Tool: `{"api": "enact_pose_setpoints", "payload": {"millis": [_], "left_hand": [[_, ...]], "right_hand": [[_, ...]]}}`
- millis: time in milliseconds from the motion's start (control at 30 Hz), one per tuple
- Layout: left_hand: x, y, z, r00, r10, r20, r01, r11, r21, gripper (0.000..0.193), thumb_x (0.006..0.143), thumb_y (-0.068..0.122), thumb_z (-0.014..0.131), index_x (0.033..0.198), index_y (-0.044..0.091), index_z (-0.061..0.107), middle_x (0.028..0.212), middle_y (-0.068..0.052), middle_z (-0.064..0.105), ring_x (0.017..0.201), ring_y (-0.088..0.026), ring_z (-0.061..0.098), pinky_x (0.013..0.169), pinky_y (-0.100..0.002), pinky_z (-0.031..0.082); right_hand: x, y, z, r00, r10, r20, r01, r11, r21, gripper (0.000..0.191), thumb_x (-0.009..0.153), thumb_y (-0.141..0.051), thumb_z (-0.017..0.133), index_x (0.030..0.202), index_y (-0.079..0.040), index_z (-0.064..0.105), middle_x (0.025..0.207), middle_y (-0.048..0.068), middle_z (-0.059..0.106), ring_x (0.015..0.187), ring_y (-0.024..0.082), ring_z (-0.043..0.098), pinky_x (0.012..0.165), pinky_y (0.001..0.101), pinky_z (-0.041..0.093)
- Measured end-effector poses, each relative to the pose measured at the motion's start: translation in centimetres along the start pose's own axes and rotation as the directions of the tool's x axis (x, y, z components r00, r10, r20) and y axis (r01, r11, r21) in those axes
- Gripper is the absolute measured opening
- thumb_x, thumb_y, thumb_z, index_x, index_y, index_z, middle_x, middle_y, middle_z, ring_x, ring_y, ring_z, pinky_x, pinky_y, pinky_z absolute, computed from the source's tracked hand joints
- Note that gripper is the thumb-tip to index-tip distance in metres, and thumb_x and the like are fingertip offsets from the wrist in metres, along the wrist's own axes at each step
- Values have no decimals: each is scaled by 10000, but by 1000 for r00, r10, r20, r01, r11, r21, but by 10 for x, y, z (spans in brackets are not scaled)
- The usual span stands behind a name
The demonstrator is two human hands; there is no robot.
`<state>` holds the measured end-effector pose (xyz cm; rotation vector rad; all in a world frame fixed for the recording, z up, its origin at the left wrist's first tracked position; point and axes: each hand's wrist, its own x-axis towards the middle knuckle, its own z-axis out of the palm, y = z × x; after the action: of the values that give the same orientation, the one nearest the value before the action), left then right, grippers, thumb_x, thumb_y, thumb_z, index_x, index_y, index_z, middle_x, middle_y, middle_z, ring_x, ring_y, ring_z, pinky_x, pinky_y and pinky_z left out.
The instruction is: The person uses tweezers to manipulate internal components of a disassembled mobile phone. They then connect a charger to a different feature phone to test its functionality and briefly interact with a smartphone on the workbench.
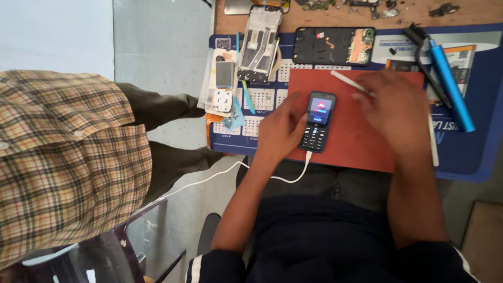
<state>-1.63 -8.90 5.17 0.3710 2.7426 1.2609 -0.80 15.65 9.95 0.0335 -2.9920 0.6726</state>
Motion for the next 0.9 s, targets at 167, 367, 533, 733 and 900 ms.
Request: {"api": "enact_pose_setpoints", "payload": {"millis": [167, 367, 533, 733, 900], "left_hand": [[-32, 19, -23, 981, -144, 134, 131, 987, 97, 547, 878, 336, 792, 1357, 144, 609, 869, -38, 733, 797, -243, 736, 706, -394, 565], [-39, 52, -21, 974, -89, 211, 45, 978, 205, 1269, 491, 393, 969, 1530, 36, 335, 1130, -179, 685, 906, -340, 709, 725, -437, 570], [-38, 63, -17, 980, -108, 170, 67, 971, 228, 1355, 518, 351, 991, 1572, 14, 209, 1059, -185, 682, 889, -375, 710, 715, -450, 570], [-46, 44, -24, 943, -298, 145, 317, 939, -134, 1119, 659, 291, 919, 1570, 14, 331, 904, -116, 741, 740, -201, 753, 674, -323, 603], [-53, 24, -18, 899, -261, 350, 410, 782, -469, 294, 864, 170, 815, 1049, -45, 740, 863, -88, 782, 757, -128, 742, 701, -261, 585]], "right_hand": [[5, -24, 13, 988, 10, 156, -12, 1000, 13, 312, 972, -362, 691, 1138, -101, 738, 1034, 104, 741, 917, 327, 702, 733, 465, 528], [5, -37, 25, 995, -56, 82, 52, 998, 46, 386, 884, -366, 739, 1084, -40, 692, 1027, 143, 732, 874, 345, 709, 678, 457, 532], [8, -26, 39, 955, 70, 289, -190, 890, 415, 340, 883, -238, 776, 1118, -38, 632, 855, 99, 718, 784, 253, 706, 665, 406, 544], [13, -18, 54, 927, 40, 372, -345, 476, 809, 307, 942, -76, 711, 1212, -41, 571, 891, 68, 713, 760, 121, 684, 546, 276, 551], [10, -12, 39, 964, 86, 251, -265, 281, 922, 351, 979, -76, 659, 1305, -43, 533, 954, 70, 737, 783, 106, 715, 587, 259, 583]]}}
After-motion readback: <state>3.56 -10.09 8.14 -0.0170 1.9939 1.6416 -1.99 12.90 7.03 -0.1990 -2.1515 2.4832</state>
